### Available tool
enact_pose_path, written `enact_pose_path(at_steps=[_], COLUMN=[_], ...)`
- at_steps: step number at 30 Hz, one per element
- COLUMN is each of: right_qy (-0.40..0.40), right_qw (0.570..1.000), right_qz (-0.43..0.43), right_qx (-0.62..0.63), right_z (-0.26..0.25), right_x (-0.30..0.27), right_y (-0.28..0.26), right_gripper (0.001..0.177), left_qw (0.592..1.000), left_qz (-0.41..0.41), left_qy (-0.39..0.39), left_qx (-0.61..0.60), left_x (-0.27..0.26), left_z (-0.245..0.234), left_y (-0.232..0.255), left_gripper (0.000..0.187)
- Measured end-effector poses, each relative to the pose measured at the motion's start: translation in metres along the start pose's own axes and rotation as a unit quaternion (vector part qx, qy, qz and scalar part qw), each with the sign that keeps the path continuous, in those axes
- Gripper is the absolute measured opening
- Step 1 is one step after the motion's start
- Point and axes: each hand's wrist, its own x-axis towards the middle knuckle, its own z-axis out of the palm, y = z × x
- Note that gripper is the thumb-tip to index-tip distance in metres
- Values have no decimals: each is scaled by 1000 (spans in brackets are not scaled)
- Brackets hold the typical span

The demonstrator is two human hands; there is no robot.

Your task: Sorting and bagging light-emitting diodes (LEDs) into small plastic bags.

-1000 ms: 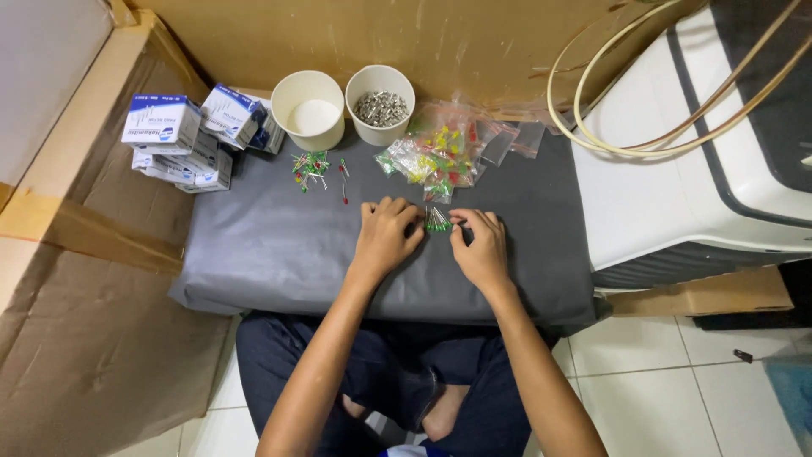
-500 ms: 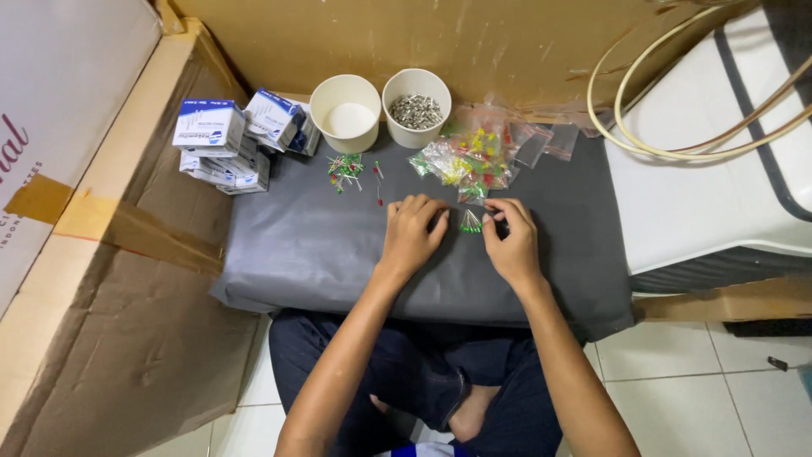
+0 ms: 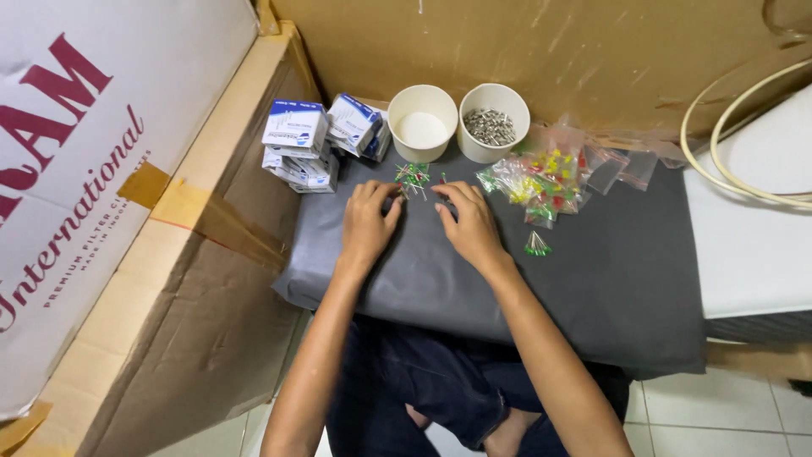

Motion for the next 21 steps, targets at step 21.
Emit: enact_pose_path(at_steps=[21], right_qy=[-106], right_qw=[983], right_qz=[47], right_qx=[-144], right_z=[44], right_x=[33], right_y=[35], right_gripper=[7], left_qw=[994], left_qz=[-72], left_qy=[-82], left_qx=[6], left_x=[10], left_z=[0], left_y=[0], left_gripper=[32])
